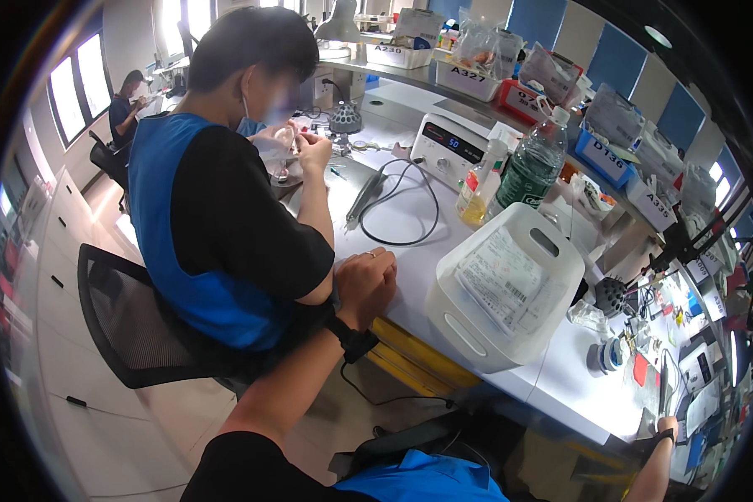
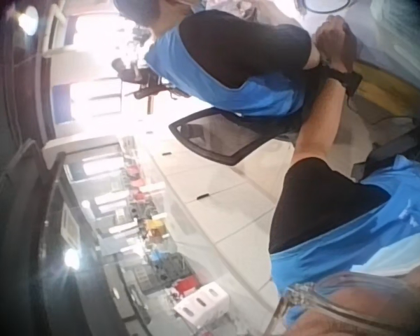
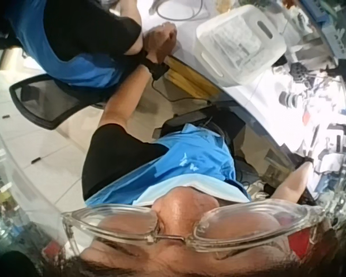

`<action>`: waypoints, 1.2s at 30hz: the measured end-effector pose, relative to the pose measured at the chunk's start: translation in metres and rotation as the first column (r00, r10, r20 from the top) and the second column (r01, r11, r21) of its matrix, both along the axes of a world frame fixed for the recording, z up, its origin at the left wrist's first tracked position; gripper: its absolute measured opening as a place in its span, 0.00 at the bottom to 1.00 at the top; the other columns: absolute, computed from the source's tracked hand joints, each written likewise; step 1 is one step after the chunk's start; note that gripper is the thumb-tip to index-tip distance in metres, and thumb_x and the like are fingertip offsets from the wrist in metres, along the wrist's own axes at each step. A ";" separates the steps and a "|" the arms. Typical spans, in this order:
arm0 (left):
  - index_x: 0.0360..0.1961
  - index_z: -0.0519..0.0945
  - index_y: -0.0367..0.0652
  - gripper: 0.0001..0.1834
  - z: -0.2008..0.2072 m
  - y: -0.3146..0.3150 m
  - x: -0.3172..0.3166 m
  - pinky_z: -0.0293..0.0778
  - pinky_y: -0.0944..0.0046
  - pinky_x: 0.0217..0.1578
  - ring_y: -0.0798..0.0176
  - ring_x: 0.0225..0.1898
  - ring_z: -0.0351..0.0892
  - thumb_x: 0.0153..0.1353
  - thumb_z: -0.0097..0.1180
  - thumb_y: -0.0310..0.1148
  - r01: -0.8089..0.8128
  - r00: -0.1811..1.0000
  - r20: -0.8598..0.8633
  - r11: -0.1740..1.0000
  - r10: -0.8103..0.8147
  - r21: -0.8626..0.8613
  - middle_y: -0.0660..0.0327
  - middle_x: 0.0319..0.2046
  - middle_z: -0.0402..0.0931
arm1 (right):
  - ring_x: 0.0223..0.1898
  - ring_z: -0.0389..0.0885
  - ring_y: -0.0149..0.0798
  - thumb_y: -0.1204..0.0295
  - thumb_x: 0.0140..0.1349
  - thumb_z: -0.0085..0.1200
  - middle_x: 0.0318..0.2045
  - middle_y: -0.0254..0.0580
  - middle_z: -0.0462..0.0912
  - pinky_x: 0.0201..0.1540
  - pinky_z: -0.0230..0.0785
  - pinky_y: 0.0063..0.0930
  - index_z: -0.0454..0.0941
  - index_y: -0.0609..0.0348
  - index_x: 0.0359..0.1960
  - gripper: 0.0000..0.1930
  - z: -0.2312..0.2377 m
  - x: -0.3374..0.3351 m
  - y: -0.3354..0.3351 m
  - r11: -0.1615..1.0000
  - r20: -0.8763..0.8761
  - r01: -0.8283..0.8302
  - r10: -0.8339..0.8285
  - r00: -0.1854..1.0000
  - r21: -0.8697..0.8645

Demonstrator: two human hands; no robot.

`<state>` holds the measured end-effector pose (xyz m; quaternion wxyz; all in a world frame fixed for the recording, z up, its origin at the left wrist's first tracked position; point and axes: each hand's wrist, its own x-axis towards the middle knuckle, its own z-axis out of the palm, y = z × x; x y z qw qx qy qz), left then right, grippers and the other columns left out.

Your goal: Refining and shaping a dental prosthetic mold using a rotary tool.

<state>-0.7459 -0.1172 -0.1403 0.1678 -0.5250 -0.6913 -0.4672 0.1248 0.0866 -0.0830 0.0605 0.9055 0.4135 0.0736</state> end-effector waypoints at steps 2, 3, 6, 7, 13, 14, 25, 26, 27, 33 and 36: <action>0.17 0.73 0.45 0.14 0.001 -0.001 0.001 0.70 0.52 0.31 0.49 0.24 0.77 0.58 0.43 0.32 -0.005 1.000 -0.007 1.000 0.005 0.005 0.58 0.20 0.75 | 0.59 0.82 0.58 0.67 0.65 0.47 0.57 0.56 0.83 0.59 0.75 0.48 0.83 0.61 0.55 0.21 -0.001 0.005 -0.003 1.000 0.008 -0.004 0.004 1.000 0.002; 0.17 0.73 0.45 0.14 0.001 -0.001 0.001 0.70 0.52 0.30 0.49 0.24 0.77 0.58 0.43 0.32 -0.006 1.000 -0.014 1.000 0.006 0.017 0.58 0.20 0.75 | 0.59 0.82 0.58 0.67 0.65 0.47 0.57 0.56 0.83 0.59 0.75 0.48 0.82 0.61 0.56 0.21 -0.001 0.007 -0.004 1.000 0.014 -0.007 0.007 1.000 0.010; 0.17 0.74 0.45 0.14 0.001 -0.001 0.002 0.70 0.52 0.29 0.49 0.23 0.77 0.58 0.43 0.32 -0.011 1.000 0.000 1.000 0.011 0.025 0.58 0.20 0.75 | 0.62 0.79 0.59 0.66 0.66 0.44 0.60 0.56 0.81 0.61 0.73 0.50 0.81 0.58 0.59 0.23 -0.001 0.013 -0.008 1.000 0.015 0.010 -0.010 1.000 0.011; 0.17 0.74 0.45 0.14 0.001 0.000 0.001 0.70 0.52 0.29 0.49 0.23 0.77 0.58 0.43 0.32 -0.014 1.000 -0.008 1.000 0.014 0.016 0.58 0.20 0.75 | 0.62 0.80 0.57 0.67 0.66 0.45 0.59 0.55 0.81 0.61 0.74 0.49 0.81 0.58 0.58 0.21 -0.002 0.015 -0.007 1.000 0.023 0.011 -0.011 1.000 -0.004; 0.17 0.74 0.45 0.15 0.000 -0.002 0.001 0.70 0.51 0.29 0.48 0.23 0.77 0.59 0.42 0.33 -0.011 1.000 0.028 0.999 0.010 0.040 0.58 0.20 0.75 | 0.57 0.84 0.55 0.75 0.62 0.55 0.55 0.54 0.85 0.56 0.78 0.47 0.85 0.59 0.52 0.16 -0.010 0.032 0.001 0.996 -0.040 -0.028 0.024 0.999 -0.088; 0.17 0.74 0.45 0.15 0.000 -0.002 0.001 0.69 0.51 0.28 0.48 0.23 0.76 0.60 0.42 0.33 -0.004 1.000 0.008 0.998 0.004 0.057 0.58 0.20 0.75 | 0.57 0.84 0.54 0.75 0.62 0.55 0.55 0.55 0.84 0.57 0.78 0.47 0.85 0.59 0.51 0.16 -0.010 0.033 0.003 0.993 -0.024 -0.026 0.024 0.999 -0.112; 0.17 0.74 0.44 0.15 0.000 -0.002 0.001 0.70 0.53 0.27 0.50 0.23 0.77 0.60 0.44 0.32 0.015 1.000 -0.004 0.995 -0.015 0.098 0.58 0.18 0.74 | 0.61 0.82 0.53 0.74 0.69 0.49 0.60 0.51 0.82 0.60 0.77 0.46 0.83 0.57 0.57 0.18 0.007 -0.005 -0.010 0.997 0.012 0.067 -0.067 0.998 -0.038; 0.17 0.75 0.44 0.15 0.000 -0.003 0.001 0.70 0.54 0.27 0.50 0.23 0.77 0.60 0.44 0.32 0.011 1.000 0.005 0.996 -0.012 0.089 0.58 0.18 0.74 | 0.62 0.81 0.52 0.73 0.69 0.49 0.61 0.50 0.81 0.61 0.76 0.46 0.82 0.56 0.59 0.18 0.008 -0.007 -0.011 0.996 0.042 0.071 -0.069 0.997 -0.052; 0.17 0.75 0.44 0.15 0.000 -0.003 0.001 0.70 0.54 0.27 0.50 0.23 0.77 0.60 0.43 0.32 0.007 1.000 0.014 0.997 -0.008 0.077 0.58 0.18 0.74 | 0.63 0.80 0.51 0.72 0.71 0.46 0.63 0.49 0.80 0.62 0.75 0.46 0.81 0.55 0.60 0.19 0.008 -0.008 -0.011 0.993 0.033 0.075 -0.072 0.997 -0.092; 0.19 0.75 0.44 0.14 0.002 -0.006 0.002 0.71 0.53 0.31 0.49 0.25 0.78 0.60 0.44 0.33 0.016 0.999 0.038 0.998 -0.019 0.055 0.58 0.21 0.75 | 0.59 0.83 0.55 0.71 0.69 0.47 0.58 0.52 0.83 0.59 0.77 0.46 0.83 0.58 0.56 0.18 0.002 -0.002 -0.010 1.000 0.019 0.019 -0.018 1.000 -0.018; 0.17 0.75 0.44 0.15 0.003 -0.004 0.003 0.71 0.53 0.29 0.50 0.23 0.77 0.60 0.43 0.32 0.000 1.000 0.031 0.997 -0.003 0.081 0.58 0.20 0.75 | 0.58 0.83 0.55 0.71 0.68 0.48 0.57 0.53 0.84 0.58 0.77 0.45 0.83 0.59 0.55 0.17 -0.002 0.005 -0.006 1.000 0.015 -0.008 0.009 1.000 -0.025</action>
